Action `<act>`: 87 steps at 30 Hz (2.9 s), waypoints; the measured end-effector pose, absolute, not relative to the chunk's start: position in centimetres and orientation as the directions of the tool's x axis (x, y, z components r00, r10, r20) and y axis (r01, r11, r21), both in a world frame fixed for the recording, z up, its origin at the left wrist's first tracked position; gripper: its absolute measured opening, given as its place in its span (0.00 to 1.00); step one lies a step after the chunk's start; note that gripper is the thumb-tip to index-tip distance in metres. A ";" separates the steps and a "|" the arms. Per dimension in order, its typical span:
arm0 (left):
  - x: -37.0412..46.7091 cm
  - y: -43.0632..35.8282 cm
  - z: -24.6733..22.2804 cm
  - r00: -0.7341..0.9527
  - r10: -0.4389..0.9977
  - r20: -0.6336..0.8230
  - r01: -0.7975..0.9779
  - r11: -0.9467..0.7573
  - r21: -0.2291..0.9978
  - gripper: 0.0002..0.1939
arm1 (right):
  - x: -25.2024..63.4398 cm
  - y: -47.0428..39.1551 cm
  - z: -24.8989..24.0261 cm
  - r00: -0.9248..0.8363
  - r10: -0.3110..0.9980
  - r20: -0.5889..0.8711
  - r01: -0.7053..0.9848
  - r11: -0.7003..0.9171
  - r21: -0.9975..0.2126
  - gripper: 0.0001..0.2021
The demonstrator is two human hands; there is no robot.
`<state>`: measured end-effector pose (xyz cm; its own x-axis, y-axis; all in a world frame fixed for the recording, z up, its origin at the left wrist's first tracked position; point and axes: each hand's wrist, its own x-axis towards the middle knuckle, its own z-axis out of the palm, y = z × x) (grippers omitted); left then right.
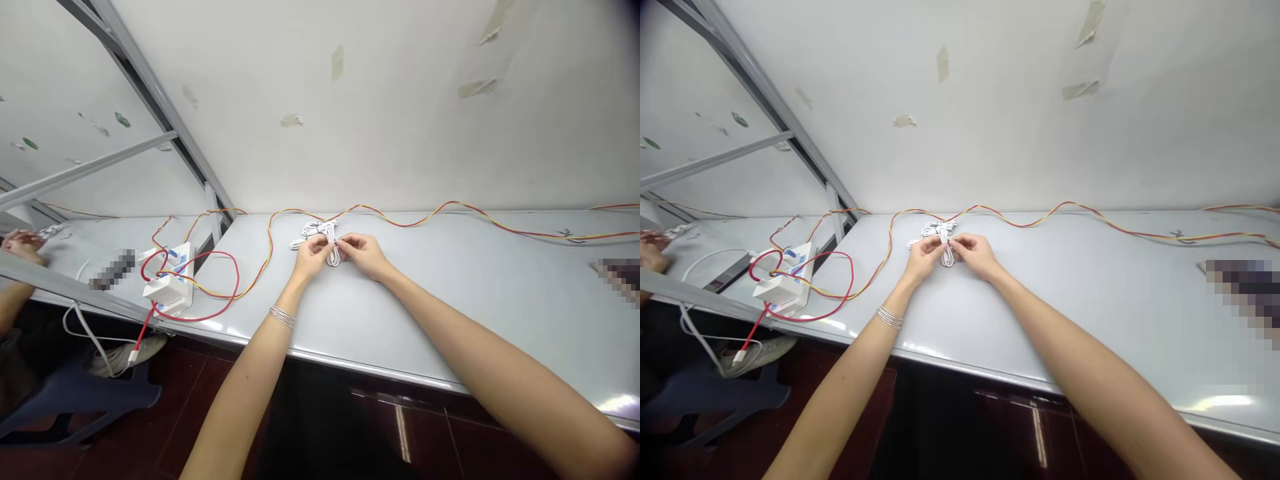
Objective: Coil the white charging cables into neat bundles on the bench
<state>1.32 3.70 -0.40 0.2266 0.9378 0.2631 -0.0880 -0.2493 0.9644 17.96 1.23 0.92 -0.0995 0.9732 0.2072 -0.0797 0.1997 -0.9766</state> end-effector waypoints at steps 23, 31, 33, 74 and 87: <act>1.4 3.7 -0.3 0.247 0.907 0.342 -0.123 -0.321 0.939 0.21 | 18.3 1.1 1.4 -0.158 0.980 0.125 -0.125 0.106 -0.987 0.26; 1.5 3.7 -0.3 0.244 0.907 0.343 -0.127 -0.321 0.939 0.23 | 18.5 1.2 1.4 -0.173 0.976 0.134 -0.133 0.111 -0.985 0.24; 1.5 3.6 -0.2 0.244 0.908 0.340 -0.128 -0.318 0.940 0.24 | 18.5 1.2 1.4 -0.183 0.974 0.136 -0.139 0.111 -0.984 0.24; 1.4 3.1 0.4 0.070 0.935 0.347 0.071 -0.351 0.934 0.09 | 18.0 1.8 -0.4 -0.083 0.972 0.221 -0.025 0.220 -0.975 0.16; 1.7 2.8 0.4 0.154 0.960 0.233 -0.166 -0.207 0.964 0.23 | 17.9 1.3 0.2 -0.108 0.978 0.179 -0.018 0.178 -0.984 0.17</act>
<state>1.66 2.82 0.41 0.1540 0.9603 0.2326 -0.1664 -0.2068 0.9641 17.92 1.35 0.23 -0.1085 0.9778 0.1791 -0.0185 0.1782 -0.9838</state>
